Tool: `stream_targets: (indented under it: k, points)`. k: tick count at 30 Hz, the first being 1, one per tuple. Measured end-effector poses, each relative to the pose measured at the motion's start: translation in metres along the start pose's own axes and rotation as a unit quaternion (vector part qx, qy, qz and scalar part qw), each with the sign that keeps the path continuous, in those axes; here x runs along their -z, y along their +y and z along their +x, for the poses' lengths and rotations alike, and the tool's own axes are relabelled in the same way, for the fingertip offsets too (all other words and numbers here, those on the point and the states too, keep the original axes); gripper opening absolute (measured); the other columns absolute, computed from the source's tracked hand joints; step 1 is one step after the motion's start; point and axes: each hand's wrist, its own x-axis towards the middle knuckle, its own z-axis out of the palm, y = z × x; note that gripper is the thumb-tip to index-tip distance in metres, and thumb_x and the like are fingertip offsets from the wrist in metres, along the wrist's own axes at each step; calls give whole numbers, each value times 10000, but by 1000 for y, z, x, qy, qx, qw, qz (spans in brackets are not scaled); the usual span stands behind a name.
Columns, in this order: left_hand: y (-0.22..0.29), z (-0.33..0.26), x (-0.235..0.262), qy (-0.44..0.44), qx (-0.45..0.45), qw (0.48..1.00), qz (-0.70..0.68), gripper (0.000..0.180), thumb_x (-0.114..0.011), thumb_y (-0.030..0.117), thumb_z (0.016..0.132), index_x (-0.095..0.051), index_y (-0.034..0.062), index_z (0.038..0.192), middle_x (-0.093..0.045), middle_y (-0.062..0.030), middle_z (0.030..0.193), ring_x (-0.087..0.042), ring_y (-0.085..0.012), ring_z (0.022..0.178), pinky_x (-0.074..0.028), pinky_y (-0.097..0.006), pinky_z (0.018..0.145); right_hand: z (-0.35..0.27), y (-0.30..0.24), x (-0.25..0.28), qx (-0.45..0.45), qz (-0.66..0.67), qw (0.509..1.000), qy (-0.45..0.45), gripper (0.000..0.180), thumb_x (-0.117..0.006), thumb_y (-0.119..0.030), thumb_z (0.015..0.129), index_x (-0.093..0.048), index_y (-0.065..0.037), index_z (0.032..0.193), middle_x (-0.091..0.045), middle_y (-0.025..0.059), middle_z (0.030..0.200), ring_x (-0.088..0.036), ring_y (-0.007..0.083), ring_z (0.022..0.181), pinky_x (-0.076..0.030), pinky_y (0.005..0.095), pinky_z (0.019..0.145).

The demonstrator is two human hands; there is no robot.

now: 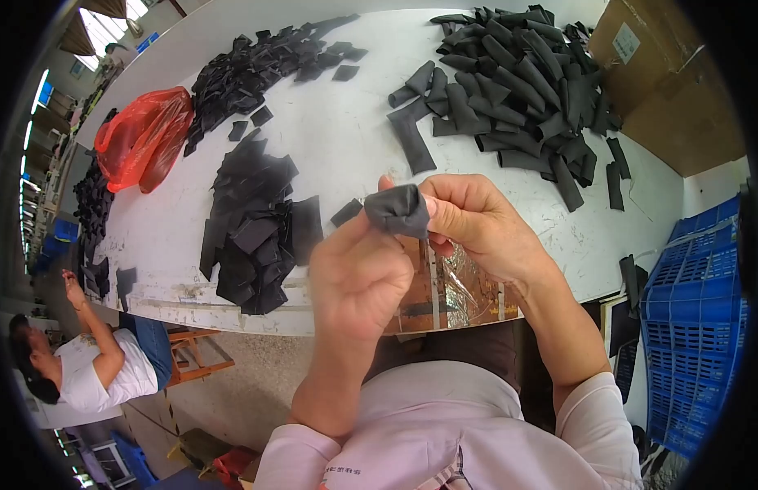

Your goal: Manually assembling or folding black rubber strips using a wooden stick and base on a manufacturing work table.

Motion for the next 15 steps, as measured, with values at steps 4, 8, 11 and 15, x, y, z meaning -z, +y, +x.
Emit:
stream_targets:
  k: [4, 8, 11, 15]
  points:
    - [11, -5, 29, 45, -43, 996, 56, 243, -323, 26, 883, -481, -98, 1021, -589, -204, 852, -329, -46, 326, -265, -180, 279, -5, 28, 7, -22, 92, 995, -26, 319, -554, -316, 846, -519, -51, 672, -426, -26, 548, -385, 54, 502, -331, 200, 491]
    - [-5, -15, 25, 59, -84, 958, 266, 231, -437, 5, 846, -456, -47, 1070, -592, -160, 832, -315, -31, 320, -251, -171, 292, -7, 30, 10, 3, 78, 997, -7, 308, -555, -301, 847, -517, -50, 673, -427, -30, 556, -384, 55, 510, -331, 200, 493]
    - [-39, -19, 11, 33, -190, 829, 524, 269, -475, -3, 828, -433, -33, 1092, -589, -126, 806, -300, -33, 315, -231, -173, 291, -4, 23, 13, 60, 47, 995, -60, 295, -556, -293, 847, -517, -52, 680, -433, -35, 570, -383, 55, 522, -331, 197, 500]
    - [-15, -22, 40, 84, -224, 777, 582, 246, -504, 27, 838, -445, 3, 1076, -587, -100, 818, -298, -27, 335, -228, -172, 304, 0, 45, 18, 40, -10, 995, -92, 264, -534, -268, 863, -512, -52, 713, -452, -39, 620, -397, 50, 574, -340, 191, 520]
